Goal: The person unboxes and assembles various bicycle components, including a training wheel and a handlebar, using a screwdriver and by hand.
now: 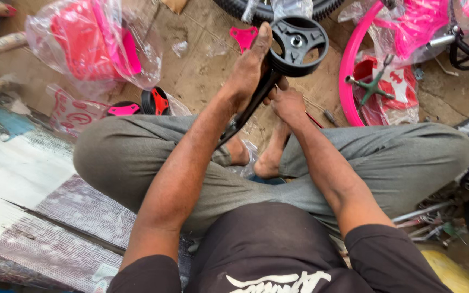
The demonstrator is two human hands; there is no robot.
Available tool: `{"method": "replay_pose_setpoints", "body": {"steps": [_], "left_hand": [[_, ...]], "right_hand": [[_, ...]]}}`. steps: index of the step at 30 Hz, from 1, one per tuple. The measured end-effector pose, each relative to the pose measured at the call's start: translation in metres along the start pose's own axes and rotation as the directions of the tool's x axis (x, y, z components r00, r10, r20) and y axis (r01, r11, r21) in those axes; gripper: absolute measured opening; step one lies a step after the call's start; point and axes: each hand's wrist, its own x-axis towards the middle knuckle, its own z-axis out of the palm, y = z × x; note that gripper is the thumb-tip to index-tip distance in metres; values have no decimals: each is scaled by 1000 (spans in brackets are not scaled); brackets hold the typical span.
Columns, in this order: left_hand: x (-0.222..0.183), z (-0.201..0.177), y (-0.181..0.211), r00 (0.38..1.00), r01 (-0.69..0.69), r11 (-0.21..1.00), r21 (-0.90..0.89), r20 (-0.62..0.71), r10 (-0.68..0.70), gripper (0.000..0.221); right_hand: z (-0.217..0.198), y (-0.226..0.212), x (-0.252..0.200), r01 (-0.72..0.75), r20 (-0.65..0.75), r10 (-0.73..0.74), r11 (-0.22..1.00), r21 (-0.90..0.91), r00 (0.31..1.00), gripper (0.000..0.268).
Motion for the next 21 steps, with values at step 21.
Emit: {"method": "replay_pose_setpoints", "body": {"steps": [21], "left_hand": [[3, 14, -33, 798, -474, 419, 774, 177, 576, 91]], "right_hand": [[-199, -23, -81, 495, -544, 157, 267, 827, 825, 22]]}}
